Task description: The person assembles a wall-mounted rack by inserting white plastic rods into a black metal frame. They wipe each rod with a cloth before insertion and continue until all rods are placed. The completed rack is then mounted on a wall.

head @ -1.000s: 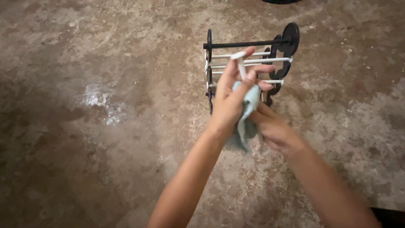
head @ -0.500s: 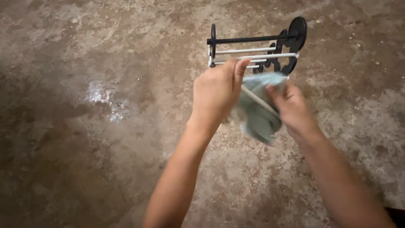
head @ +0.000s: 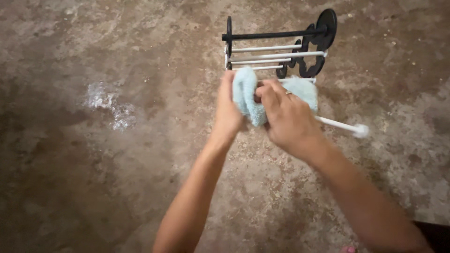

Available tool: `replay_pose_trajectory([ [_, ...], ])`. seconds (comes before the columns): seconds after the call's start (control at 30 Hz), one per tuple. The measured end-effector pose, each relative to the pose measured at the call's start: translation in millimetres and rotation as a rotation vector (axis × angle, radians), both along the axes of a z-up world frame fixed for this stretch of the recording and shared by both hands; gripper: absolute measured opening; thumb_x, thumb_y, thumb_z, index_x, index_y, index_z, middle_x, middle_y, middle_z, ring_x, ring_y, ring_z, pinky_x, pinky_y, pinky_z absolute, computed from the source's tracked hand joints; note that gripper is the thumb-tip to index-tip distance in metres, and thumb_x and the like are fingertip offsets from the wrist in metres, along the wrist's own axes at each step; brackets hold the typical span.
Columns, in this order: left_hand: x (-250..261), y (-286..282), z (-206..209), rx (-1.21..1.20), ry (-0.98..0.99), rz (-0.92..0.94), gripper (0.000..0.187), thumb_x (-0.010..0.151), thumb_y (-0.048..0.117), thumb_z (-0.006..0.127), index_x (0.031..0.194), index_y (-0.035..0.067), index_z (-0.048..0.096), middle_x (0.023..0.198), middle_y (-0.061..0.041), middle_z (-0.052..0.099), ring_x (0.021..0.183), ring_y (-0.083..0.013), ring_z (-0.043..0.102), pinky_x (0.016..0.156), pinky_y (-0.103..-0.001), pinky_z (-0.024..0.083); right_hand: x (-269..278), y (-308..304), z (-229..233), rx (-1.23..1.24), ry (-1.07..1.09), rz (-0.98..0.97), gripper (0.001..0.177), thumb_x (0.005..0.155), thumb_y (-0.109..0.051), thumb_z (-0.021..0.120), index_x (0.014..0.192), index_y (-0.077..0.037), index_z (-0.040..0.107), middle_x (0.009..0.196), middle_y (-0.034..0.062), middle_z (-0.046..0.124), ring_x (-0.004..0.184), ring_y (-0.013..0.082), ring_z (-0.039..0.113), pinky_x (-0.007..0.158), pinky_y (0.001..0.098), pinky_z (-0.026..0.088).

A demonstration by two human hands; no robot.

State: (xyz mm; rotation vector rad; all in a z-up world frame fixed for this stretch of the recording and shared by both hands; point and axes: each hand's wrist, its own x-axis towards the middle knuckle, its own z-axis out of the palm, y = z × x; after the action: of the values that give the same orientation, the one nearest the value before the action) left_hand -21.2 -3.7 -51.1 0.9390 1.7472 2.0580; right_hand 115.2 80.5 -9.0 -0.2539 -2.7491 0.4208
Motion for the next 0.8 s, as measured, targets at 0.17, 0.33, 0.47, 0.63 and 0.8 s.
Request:
replay_pose_trajectory([
  [0.17, -44, -12, -9, -0.309, 0.202, 0.173, 0.027, 0.113, 0.026, 0.043, 0.110, 0.003, 0.057, 0.102, -0.019, 0.066, 0.094, -0.0318, 0.065, 0.081, -0.044, 0.054, 18, 58, -32, -0.343, -0.117, 0.112, 0.034, 0.085, -0.009, 0.077, 0.112, -0.006, 0.056, 0.112, 0.0108, 0.063, 0.099, 0.0241, 0.066, 0.086, 0.0361, 0.055],
  [0.33, -67, -22, -41, -0.433, 0.484, 0.153, 0.026, 0.108, 0.023, 0.047, 0.110, -0.001, 0.057, 0.095, -0.025, 0.070, 0.093, -0.0423, 0.066, 0.080, -0.048, 0.050, 43, 116, -83, -0.987, 0.058, 0.154, 0.043, 0.088, 0.000, 0.062, 0.129, -0.010, 0.057, 0.118, 0.0060, 0.065, 0.109, 0.0181, 0.064, 0.092, 0.0345, 0.054],
  [0.47, -112, -47, -74, -0.585, 0.366, 0.109, 0.028, 0.107, 0.023, 0.048, 0.103, 0.000, 0.063, 0.092, -0.022, 0.069, 0.087, -0.0355, 0.067, 0.077, -0.046, 0.051, 61, 153, -104, -1.077, -0.253, -0.062, 0.035, 0.093, -0.009, 0.065, 0.127, -0.005, 0.058, 0.117, 0.0148, 0.069, 0.109, 0.0262, 0.067, 0.091, 0.0440, 0.055],
  [0.63, -132, -39, -133, -0.575, 0.137, 0.008, 0.030, 0.105, 0.027, 0.048, 0.104, 0.003, 0.066, 0.090, -0.011, 0.070, 0.083, -0.0219, 0.066, 0.073, -0.039, 0.053, 57, 127, -140, -0.832, -0.665, 0.135, 0.073, 0.084, -0.020, 0.081, 0.146, -0.016, 0.042, 0.138, 0.0101, 0.060, 0.123, 0.0186, 0.060, 0.097, 0.0356, 0.050],
  [0.8, -97, -9, -189, -0.507, -0.050, 0.080, 0.038, 0.105, 0.035, 0.050, 0.096, 0.001, 0.065, 0.076, -0.011, 0.065, 0.068, -0.0199, 0.061, 0.062, -0.038, 0.050, 47, 119, -148, -1.400, -0.441, -0.140, 0.051, 0.091, -0.032, 0.067, 0.135, -0.014, 0.050, 0.120, 0.0142, 0.066, 0.096, 0.0231, 0.068, 0.084, 0.0369, 0.059],
])
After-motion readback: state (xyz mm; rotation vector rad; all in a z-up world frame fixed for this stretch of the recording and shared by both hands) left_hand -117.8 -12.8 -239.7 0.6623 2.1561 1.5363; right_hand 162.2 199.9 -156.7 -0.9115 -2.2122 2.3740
